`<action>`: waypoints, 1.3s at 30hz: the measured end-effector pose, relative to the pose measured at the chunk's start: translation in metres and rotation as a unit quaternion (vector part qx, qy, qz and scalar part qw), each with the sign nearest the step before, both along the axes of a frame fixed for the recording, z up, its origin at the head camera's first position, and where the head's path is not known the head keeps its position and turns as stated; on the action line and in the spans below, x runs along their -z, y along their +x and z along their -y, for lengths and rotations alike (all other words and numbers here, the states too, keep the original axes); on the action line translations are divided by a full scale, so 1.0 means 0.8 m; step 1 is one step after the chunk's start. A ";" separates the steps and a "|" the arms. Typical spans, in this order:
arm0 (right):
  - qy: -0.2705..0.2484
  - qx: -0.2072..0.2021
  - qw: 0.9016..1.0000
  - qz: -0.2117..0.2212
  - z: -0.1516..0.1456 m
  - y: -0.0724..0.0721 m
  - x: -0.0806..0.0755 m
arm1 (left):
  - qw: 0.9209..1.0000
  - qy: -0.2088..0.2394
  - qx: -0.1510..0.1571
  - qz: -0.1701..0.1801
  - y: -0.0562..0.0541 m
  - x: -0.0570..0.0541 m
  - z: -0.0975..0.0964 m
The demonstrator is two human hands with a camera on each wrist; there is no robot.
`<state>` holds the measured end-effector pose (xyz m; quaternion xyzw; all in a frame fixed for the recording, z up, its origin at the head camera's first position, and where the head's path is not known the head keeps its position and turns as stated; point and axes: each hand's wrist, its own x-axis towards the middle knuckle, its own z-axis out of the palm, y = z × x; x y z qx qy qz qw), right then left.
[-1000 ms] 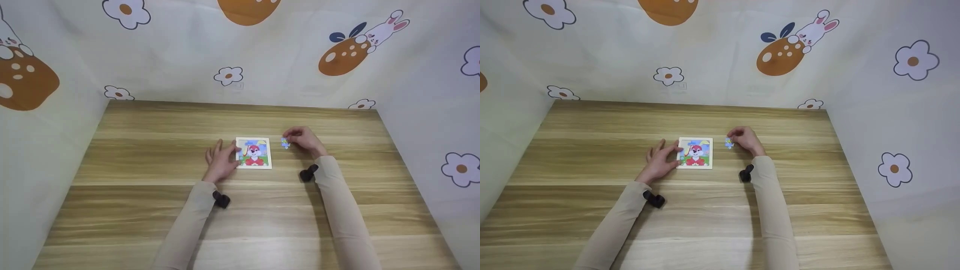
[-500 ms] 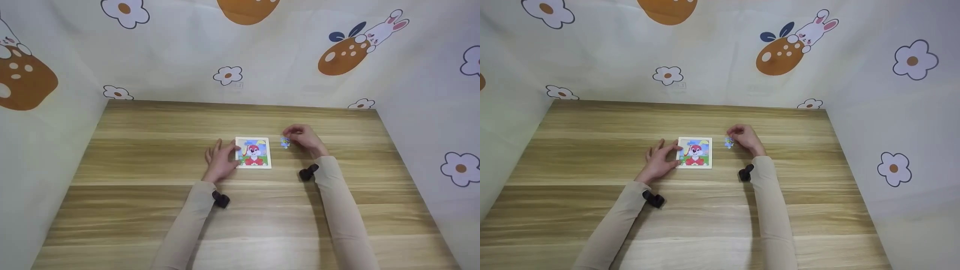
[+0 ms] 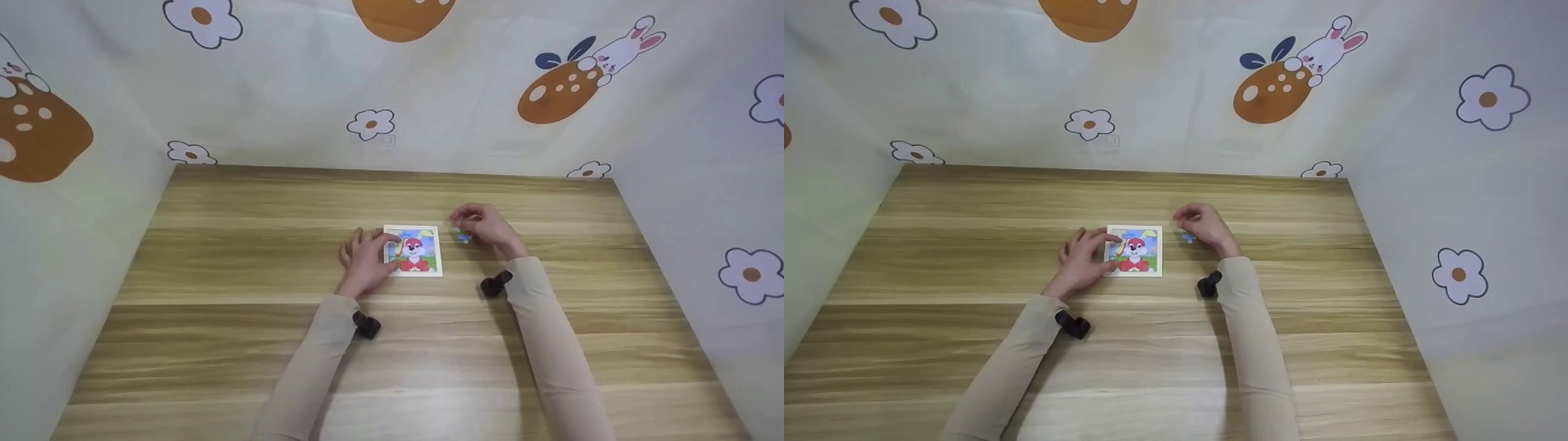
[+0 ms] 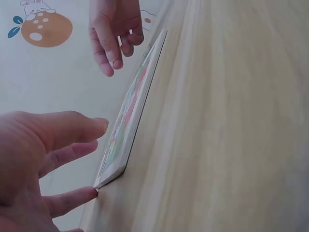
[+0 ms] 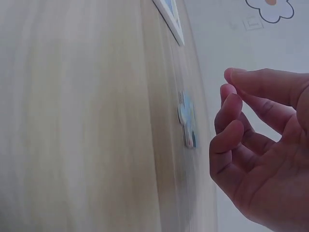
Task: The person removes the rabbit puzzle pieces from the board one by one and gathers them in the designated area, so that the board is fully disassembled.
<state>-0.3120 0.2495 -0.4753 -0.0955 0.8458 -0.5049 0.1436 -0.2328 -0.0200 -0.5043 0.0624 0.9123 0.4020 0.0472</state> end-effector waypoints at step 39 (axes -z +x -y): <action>0.025 -0.121 0.992 0.012 0.093 0.003 0.005 | 0.997 -0.067 0.047 0.013 0.004 -0.001 -0.005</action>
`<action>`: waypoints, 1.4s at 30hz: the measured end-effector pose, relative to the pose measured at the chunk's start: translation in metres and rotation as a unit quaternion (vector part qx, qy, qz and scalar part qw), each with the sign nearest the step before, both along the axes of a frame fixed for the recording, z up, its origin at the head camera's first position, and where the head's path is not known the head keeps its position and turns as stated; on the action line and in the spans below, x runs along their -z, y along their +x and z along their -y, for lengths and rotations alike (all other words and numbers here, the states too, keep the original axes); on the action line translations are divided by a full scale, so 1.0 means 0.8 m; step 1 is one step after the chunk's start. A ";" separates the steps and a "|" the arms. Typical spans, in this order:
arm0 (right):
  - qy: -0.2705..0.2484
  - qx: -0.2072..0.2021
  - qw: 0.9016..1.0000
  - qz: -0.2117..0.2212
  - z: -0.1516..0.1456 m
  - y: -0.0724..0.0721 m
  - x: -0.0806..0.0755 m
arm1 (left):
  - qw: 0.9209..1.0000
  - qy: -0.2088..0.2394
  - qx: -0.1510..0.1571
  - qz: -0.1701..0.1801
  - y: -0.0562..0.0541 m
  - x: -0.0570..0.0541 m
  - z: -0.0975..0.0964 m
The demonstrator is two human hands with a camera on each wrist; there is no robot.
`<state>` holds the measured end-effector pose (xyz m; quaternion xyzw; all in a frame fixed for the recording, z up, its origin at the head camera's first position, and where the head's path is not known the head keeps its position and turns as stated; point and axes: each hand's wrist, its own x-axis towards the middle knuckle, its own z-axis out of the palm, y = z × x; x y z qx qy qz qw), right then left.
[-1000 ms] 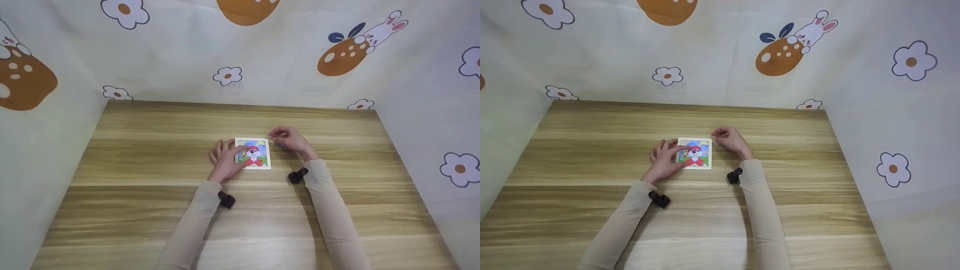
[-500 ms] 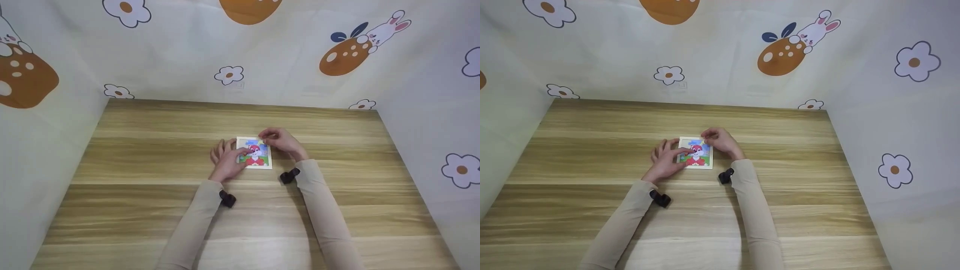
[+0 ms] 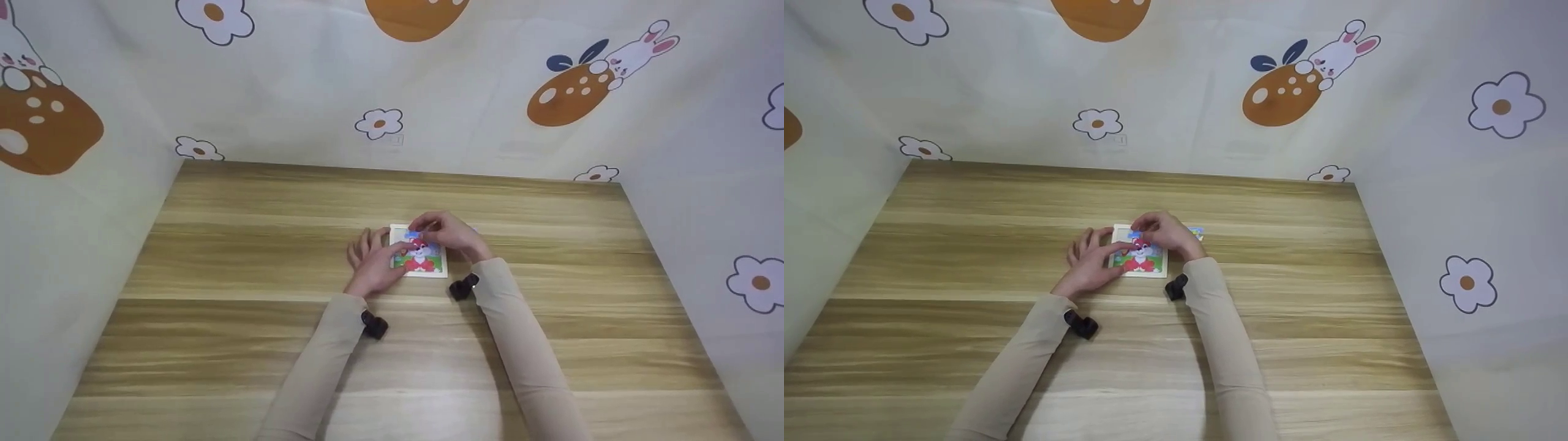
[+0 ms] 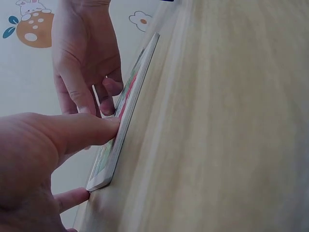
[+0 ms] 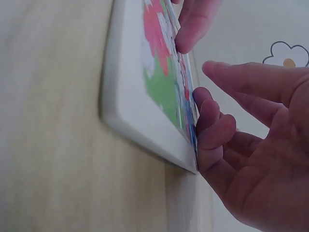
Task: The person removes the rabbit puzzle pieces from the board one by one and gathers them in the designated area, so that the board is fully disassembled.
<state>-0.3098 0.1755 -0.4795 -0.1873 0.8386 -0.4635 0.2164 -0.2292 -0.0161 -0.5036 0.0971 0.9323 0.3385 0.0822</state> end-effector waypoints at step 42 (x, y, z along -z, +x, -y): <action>-0.034 -0.048 0.998 0.000 -0.007 -0.006 0.012 | 1.000 -0.006 0.012 0.010 0.001 0.000 0.001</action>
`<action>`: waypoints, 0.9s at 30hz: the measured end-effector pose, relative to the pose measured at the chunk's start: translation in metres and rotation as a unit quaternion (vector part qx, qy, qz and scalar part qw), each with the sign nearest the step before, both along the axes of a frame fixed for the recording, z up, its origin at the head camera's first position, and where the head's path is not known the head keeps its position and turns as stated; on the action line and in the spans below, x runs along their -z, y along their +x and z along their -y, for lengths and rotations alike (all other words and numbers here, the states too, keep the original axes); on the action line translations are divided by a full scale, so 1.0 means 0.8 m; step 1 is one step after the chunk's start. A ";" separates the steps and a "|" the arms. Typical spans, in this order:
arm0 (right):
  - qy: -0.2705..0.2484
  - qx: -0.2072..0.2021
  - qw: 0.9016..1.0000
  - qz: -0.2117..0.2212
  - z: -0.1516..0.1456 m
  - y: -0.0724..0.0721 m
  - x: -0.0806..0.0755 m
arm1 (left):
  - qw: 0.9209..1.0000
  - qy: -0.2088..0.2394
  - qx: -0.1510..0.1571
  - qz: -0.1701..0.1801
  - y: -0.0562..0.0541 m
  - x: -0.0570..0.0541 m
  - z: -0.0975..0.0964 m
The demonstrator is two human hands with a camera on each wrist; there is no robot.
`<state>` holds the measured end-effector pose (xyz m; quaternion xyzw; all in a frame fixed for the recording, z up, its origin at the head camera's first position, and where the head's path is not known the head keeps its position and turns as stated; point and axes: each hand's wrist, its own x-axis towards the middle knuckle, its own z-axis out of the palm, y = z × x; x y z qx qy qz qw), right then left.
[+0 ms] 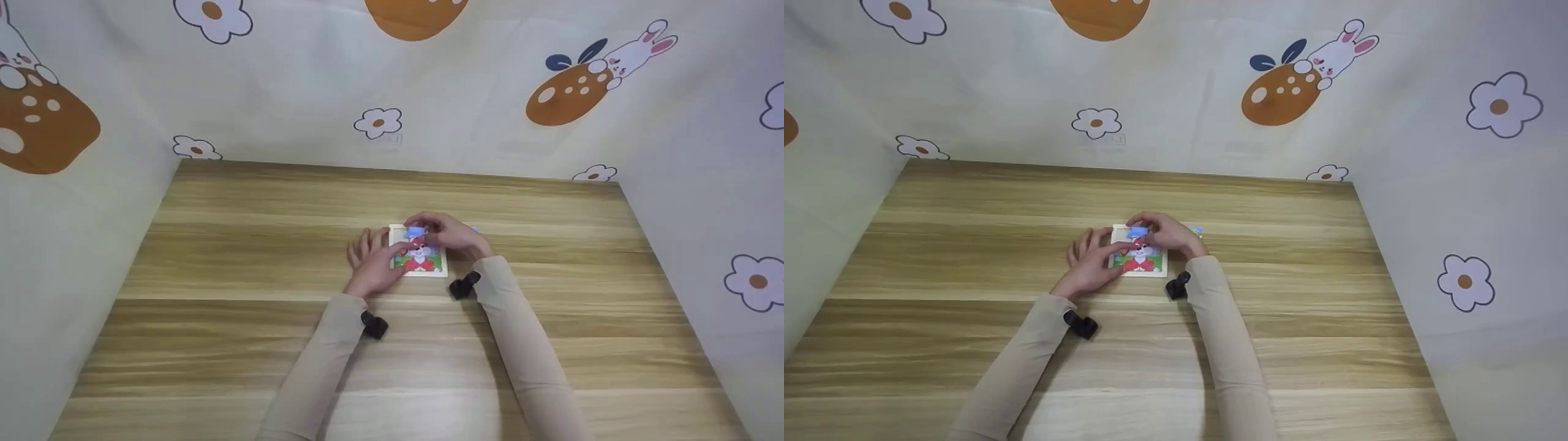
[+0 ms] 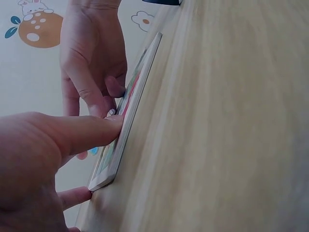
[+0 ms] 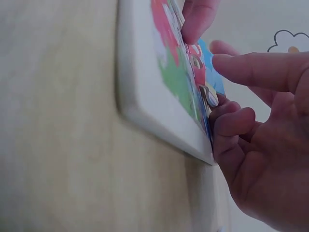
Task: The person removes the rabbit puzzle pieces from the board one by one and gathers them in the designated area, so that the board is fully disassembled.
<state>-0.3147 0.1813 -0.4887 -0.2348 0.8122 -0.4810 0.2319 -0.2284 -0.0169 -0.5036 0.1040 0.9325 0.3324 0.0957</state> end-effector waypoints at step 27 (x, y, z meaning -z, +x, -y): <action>-0.013 0.084 0.996 0.025 0.005 -0.006 0.008 | 1.000 -0.009 -0.001 0.000 0.000 0.001 -0.002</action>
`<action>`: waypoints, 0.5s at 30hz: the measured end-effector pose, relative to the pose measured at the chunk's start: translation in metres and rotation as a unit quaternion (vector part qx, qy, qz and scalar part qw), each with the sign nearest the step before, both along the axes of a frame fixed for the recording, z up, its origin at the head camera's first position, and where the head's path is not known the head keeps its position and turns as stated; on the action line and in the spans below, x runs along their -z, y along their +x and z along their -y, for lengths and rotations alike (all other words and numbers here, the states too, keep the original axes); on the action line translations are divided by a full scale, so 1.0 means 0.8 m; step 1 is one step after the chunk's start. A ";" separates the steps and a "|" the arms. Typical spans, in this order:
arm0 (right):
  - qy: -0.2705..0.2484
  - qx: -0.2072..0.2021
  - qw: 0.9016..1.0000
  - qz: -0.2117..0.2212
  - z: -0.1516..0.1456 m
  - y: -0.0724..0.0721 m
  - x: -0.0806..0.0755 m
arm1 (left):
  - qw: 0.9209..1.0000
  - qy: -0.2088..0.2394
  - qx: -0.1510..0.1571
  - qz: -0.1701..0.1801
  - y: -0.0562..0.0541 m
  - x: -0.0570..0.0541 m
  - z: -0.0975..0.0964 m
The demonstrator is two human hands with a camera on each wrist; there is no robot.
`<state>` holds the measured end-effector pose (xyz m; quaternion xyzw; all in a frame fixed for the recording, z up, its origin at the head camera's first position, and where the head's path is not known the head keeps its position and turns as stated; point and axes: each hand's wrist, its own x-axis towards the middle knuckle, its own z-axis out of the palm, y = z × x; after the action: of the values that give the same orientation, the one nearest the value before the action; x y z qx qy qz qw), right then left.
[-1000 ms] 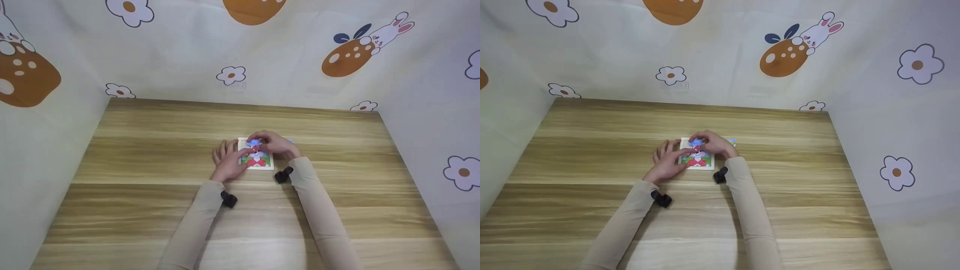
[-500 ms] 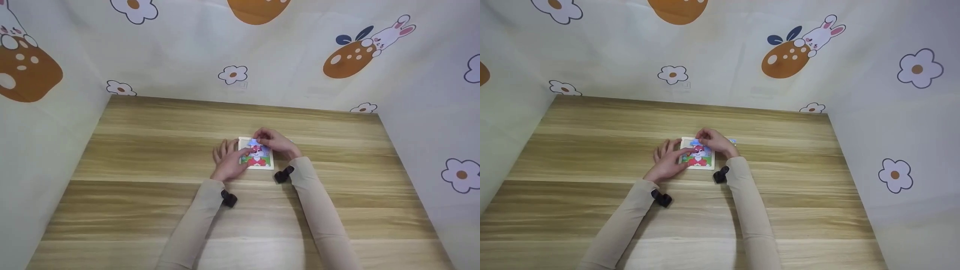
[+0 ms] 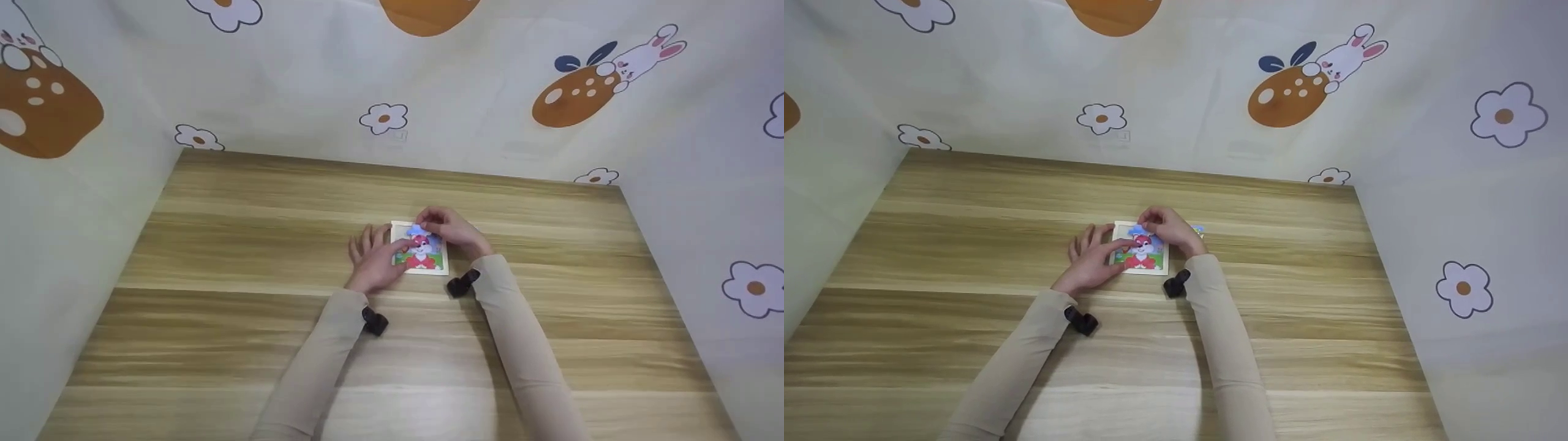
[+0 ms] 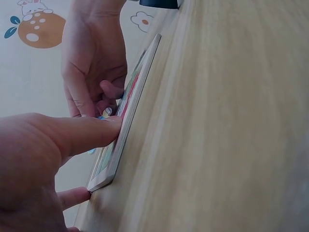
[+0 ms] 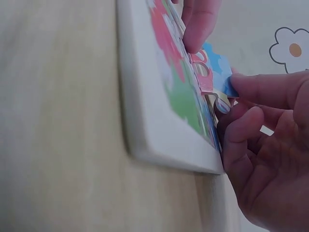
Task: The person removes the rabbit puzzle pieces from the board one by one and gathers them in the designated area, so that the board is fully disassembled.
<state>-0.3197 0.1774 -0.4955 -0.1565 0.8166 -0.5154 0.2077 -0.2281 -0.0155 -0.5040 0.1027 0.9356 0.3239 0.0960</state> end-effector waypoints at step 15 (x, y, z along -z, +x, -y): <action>-0.011 0.066 0.998 0.017 0.006 -0.001 -0.001 | 1.000 -0.001 0.000 -0.002 0.000 0.001 0.001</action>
<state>-0.3206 0.1726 -0.4943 -0.0959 0.8158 -0.5394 0.1852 -0.2280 -0.0165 -0.5050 0.1037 0.9361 0.3227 0.0943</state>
